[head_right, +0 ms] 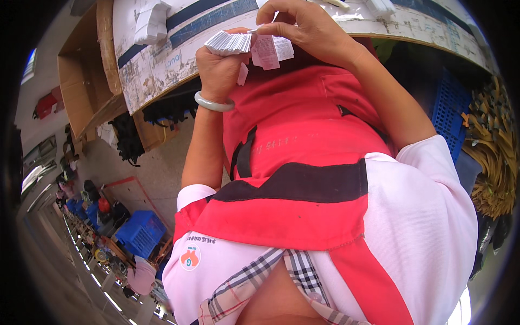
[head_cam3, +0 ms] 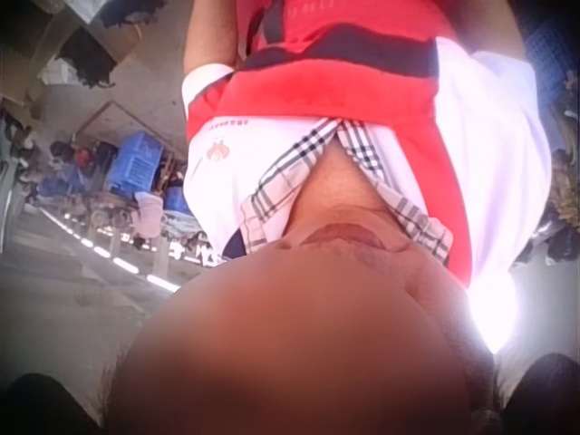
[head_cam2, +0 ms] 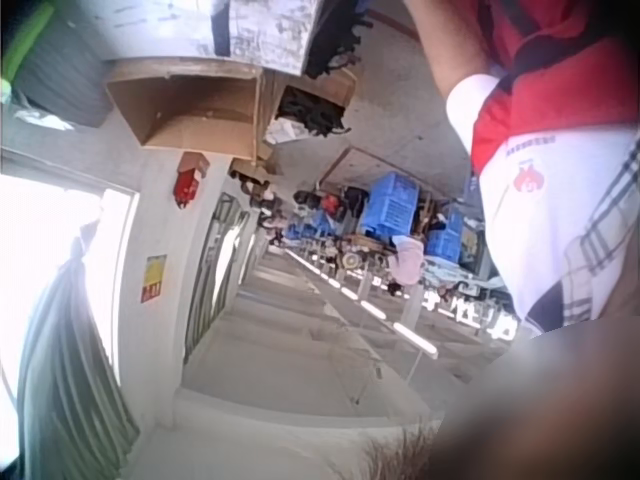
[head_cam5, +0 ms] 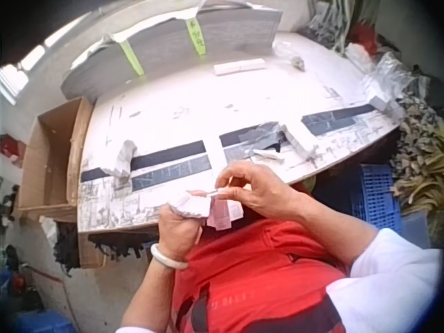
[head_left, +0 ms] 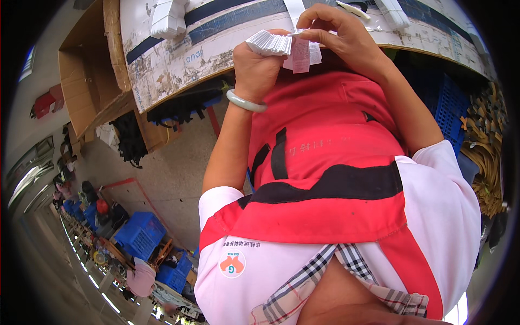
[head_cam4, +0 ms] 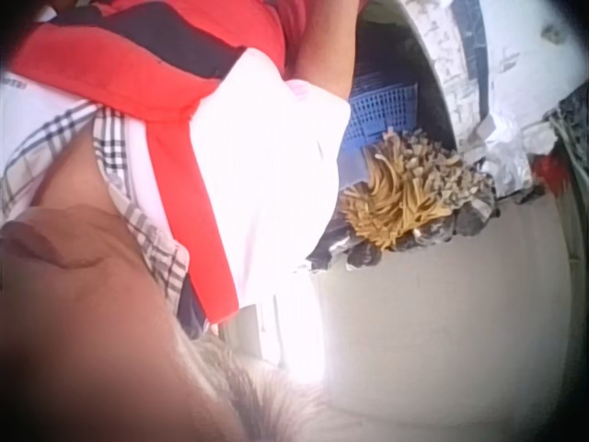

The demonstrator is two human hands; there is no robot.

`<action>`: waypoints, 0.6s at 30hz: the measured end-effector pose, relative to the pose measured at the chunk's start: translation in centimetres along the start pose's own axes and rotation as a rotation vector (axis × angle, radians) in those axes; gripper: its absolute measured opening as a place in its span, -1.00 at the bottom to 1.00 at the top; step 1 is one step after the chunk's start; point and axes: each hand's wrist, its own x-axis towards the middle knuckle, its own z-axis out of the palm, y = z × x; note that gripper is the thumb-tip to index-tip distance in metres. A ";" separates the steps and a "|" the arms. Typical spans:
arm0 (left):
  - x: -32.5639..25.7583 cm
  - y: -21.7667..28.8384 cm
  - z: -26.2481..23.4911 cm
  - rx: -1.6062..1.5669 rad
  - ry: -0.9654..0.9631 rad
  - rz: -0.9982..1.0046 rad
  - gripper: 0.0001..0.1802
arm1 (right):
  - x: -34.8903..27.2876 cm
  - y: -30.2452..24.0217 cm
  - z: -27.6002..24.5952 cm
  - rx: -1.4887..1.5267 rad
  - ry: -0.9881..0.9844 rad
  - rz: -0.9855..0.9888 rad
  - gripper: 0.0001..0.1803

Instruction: Inspecting a stack of small printed tags or labels by flipping through them.

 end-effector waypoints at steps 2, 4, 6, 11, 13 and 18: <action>-0.2 0.2 -0.2 -0.028 -0.012 -0.036 -0.75 | -0.5 0.4 0.2 0.096 -0.013 0.040 -0.80; -0.2 0.3 -0.2 -0.119 -0.024 -0.076 -0.77 | -0.8 1.0 0.3 0.087 -0.063 0.029 -0.81; -0.3 0.6 0.0 -0.133 -0.019 -0.100 -0.77 | -1.1 1.2 0.6 0.147 -0.035 0.080 -0.82; -0.6 0.2 0.3 -0.160 0.027 -0.073 -0.74 | -1.3 1.4 0.8 0.272 -0.015 0.199 -0.83; -0.8 0.1 0.3 -0.182 0.019 -0.028 -0.74 | -1.4 1.2 1.1 0.336 -0.014 0.196 -0.84; -0.8 -0.3 0.4 -0.156 0.025 0.018 -0.74 | -1.4 1.3 1.3 0.339 -0.013 0.210 -0.85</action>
